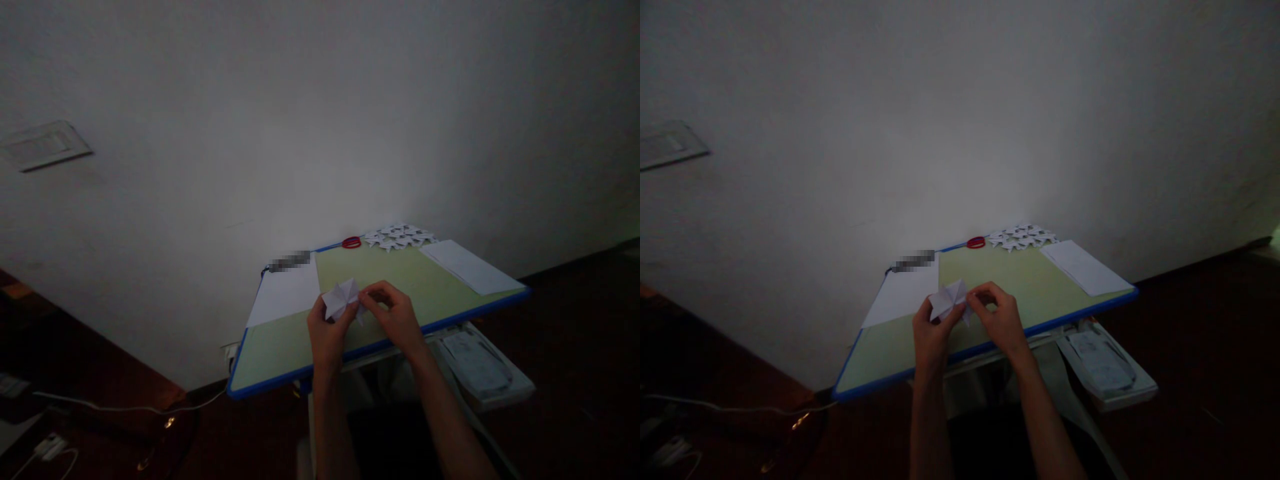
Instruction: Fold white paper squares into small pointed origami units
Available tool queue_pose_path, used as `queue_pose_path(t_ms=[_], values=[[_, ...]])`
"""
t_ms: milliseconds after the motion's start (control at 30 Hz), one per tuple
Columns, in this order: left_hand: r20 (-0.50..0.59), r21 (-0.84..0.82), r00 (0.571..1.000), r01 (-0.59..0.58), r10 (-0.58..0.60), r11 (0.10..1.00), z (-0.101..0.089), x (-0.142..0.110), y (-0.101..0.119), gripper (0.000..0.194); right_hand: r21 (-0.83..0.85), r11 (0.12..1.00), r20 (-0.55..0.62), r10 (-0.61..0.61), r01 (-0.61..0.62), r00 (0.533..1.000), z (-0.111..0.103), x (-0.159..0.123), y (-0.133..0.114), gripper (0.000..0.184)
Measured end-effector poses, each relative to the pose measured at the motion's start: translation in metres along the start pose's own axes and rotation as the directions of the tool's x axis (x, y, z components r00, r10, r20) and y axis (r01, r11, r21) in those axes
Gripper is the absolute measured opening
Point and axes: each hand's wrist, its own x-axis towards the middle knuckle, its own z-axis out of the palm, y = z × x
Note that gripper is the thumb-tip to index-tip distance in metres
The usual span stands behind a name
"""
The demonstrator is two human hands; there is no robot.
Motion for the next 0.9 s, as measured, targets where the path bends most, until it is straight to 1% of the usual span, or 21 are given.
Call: queue_pose_path(t_ms=[300, 500, 667, 900], values=[[-0.011, -0.045, 1.000, 0.018, -0.018, 0.999, -0.0016, 0.0018, -0.0091, 0.041, 0.015, 1.000, 0.016, 0.008, -0.008, 1.000, -0.0010, -0.0010, -0.0001, 0.017], [-0.033, -0.055, 0.999, 0.029, -0.031, 0.998, -0.0016, 0.0017, -0.0089, 0.046, 0.026, 1.000, 0.024, 0.018, -0.018, 1.000, -0.0018, -0.0024, 0.0000, 0.016], [0.031, -0.075, 0.999, 0.044, -0.041, 0.996, -0.0029, 0.0001, -0.0080, 0.048, -0.002, 1.000, -0.005, 0.000, 0.000, 1.000, -0.0015, -0.0025, 0.0013, 0.017], [0.008, -0.071, 1.000, 0.013, -0.013, 0.997, -0.0030, -0.0003, -0.0094, 0.045, 0.000, 1.000, 0.002, -0.013, 0.013, 1.000, -0.0004, -0.0025, 0.0029, 0.018]])
